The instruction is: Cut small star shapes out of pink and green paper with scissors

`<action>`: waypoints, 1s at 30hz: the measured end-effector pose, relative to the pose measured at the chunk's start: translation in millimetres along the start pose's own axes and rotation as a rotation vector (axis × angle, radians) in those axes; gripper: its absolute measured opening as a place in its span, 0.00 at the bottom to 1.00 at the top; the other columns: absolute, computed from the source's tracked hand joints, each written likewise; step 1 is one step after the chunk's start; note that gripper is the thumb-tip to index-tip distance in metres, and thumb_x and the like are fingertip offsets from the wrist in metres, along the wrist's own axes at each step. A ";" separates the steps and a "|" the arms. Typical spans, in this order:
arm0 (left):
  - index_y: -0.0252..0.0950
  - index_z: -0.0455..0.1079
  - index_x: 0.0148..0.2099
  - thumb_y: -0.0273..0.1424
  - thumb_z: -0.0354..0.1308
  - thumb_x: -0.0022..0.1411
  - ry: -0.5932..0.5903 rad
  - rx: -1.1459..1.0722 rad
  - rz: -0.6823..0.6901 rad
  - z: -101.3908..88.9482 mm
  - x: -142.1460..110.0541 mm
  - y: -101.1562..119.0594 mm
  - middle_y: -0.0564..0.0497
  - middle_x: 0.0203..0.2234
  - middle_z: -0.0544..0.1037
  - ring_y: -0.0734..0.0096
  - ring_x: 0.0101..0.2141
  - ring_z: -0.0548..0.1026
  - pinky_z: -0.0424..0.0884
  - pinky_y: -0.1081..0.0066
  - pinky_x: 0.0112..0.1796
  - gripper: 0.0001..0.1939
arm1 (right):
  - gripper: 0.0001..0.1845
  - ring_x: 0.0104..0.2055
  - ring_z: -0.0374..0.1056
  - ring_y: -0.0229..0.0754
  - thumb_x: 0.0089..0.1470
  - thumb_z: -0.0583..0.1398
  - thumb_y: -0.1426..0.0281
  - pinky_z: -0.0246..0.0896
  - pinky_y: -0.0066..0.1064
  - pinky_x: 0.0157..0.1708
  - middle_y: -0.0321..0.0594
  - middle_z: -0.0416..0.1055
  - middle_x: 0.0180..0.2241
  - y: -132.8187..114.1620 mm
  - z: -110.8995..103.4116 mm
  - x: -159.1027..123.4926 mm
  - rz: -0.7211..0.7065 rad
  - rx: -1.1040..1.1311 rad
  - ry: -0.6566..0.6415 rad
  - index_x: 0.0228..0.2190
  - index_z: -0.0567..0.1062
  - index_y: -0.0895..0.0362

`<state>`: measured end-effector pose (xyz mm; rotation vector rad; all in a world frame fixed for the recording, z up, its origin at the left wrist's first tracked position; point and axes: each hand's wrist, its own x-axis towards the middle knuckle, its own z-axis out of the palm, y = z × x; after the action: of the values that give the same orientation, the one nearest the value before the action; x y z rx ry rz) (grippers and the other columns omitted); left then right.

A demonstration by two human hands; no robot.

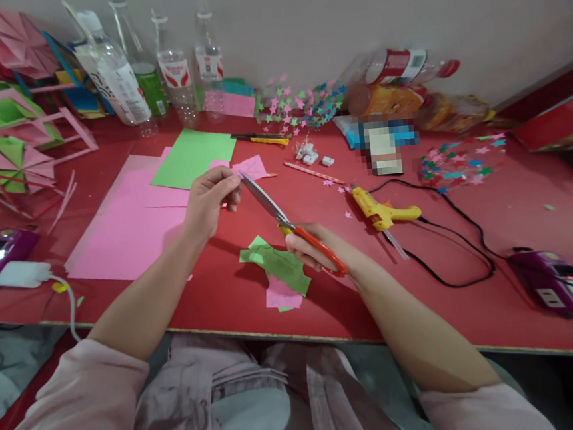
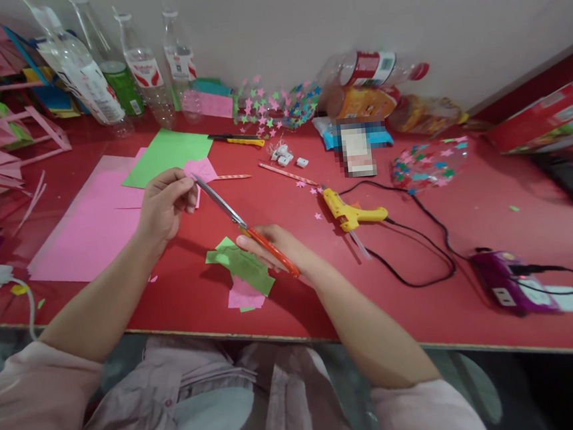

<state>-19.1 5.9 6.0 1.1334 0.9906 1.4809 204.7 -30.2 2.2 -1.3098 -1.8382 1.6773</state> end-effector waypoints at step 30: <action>0.36 0.66 0.24 0.32 0.59 0.52 0.019 -0.011 0.003 1.6 -0.4 -0.9 0.58 0.14 0.71 0.84 0.14 0.66 0.61 0.81 0.15 0.08 | 0.28 0.10 0.48 0.28 0.52 0.60 0.45 0.42 0.23 0.10 0.25 0.53 0.11 -5.9 4.2 2.0 0.015 0.019 0.019 0.21 0.60 0.54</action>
<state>-17.4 5.7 5.4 1.1152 0.9924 1.5005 198.1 -30.6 5.9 -1.3306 -1.8019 1.6796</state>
